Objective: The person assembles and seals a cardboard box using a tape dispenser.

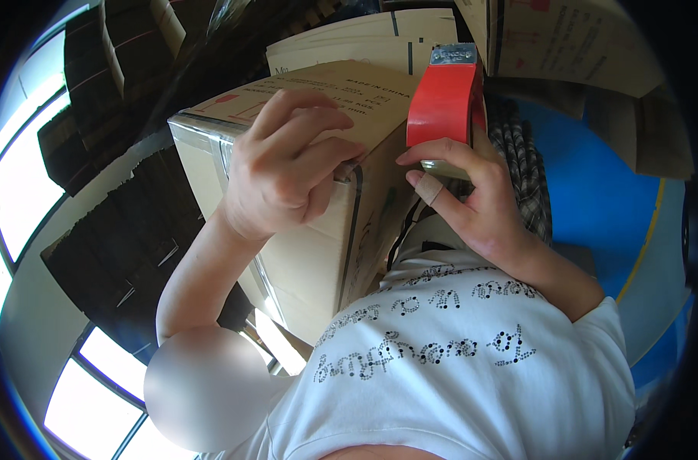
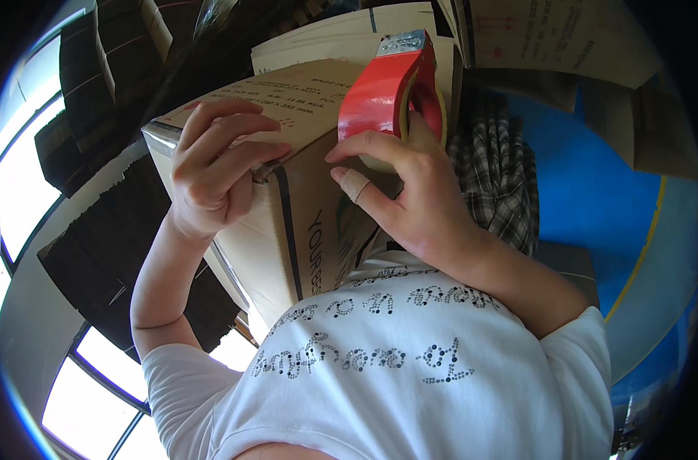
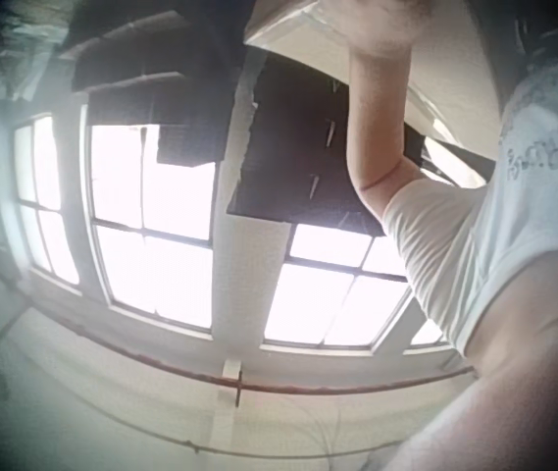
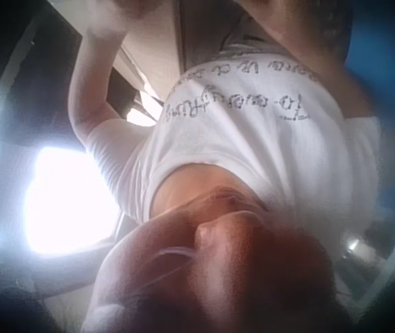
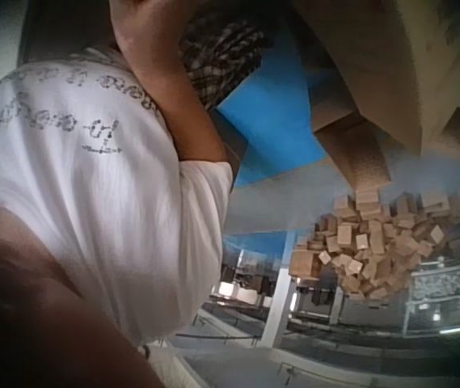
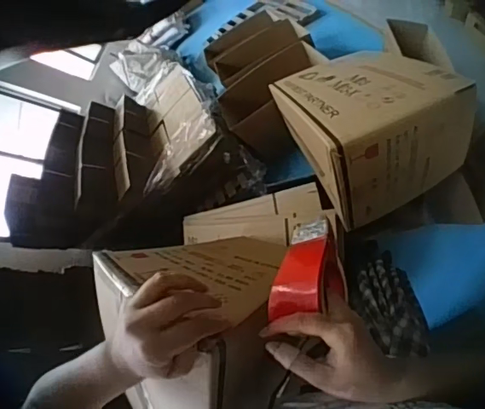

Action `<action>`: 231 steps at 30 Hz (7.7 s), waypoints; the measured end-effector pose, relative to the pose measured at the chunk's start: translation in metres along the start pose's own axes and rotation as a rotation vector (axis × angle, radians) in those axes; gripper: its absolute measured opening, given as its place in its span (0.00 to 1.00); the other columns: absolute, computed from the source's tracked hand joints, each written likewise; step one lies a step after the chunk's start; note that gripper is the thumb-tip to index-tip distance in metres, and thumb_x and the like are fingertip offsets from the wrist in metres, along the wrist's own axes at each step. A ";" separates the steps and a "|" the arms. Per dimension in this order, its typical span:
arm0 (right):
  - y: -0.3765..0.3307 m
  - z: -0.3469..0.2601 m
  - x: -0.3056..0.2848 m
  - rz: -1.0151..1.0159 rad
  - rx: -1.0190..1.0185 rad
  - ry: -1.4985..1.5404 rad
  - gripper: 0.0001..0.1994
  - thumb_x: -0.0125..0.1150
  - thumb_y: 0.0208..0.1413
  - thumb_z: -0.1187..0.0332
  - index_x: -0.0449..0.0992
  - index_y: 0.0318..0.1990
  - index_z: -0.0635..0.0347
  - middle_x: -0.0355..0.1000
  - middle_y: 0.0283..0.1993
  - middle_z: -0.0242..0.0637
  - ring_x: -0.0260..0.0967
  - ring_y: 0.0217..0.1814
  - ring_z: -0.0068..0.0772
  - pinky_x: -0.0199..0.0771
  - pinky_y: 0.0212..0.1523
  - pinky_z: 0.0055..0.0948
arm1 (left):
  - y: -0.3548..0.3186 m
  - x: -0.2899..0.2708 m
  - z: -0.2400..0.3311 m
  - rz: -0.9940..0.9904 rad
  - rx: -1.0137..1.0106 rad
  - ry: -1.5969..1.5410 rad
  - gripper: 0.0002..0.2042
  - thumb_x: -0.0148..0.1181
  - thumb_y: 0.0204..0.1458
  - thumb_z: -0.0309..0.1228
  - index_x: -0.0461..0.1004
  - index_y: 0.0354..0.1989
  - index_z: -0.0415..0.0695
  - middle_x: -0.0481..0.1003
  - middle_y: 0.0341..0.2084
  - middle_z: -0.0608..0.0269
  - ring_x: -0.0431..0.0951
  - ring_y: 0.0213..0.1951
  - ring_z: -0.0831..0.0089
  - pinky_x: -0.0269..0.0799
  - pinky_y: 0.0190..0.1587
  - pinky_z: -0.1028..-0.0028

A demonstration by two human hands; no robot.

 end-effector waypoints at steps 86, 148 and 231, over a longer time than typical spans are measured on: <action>-0.185 -0.195 0.302 -1.451 -0.513 -0.259 0.31 0.51 0.47 0.42 0.68 0.17 0.68 0.64 0.15 0.39 0.64 0.18 0.35 0.64 0.25 0.29 | -0.442 0.101 0.288 2.070 -0.634 -1.469 0.05 0.55 0.58 0.27 0.68 0.34 0.40 0.74 0.29 0.61 0.76 0.33 0.76 0.74 0.39 0.76; -0.495 -0.068 0.329 -0.359 -0.059 -0.754 0.25 0.71 0.44 0.58 0.70 0.41 0.71 0.75 0.37 0.46 0.74 0.38 0.32 0.73 0.41 0.27 | -0.695 0.083 -0.038 1.272 -0.460 -0.993 0.08 0.49 0.62 0.35 0.66 0.39 0.44 0.69 0.32 0.67 0.75 0.36 0.76 0.73 0.42 0.75; -0.476 -0.036 0.318 -0.362 -0.264 -0.832 0.19 0.72 0.41 0.64 0.70 0.36 0.65 0.71 0.31 0.43 0.71 0.30 0.35 0.72 0.31 0.28 | -0.577 0.122 0.217 0.811 -0.137 0.034 0.17 0.47 0.59 0.33 0.70 0.56 0.45 0.69 0.56 0.57 0.66 0.60 0.62 0.59 0.64 0.60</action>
Point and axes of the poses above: each hand's wrist, its own y-axis towards the middle knuckle, its own x-axis out of the palm, z = x × y, the point moved 10 cm from there along y, towards the middle knuckle
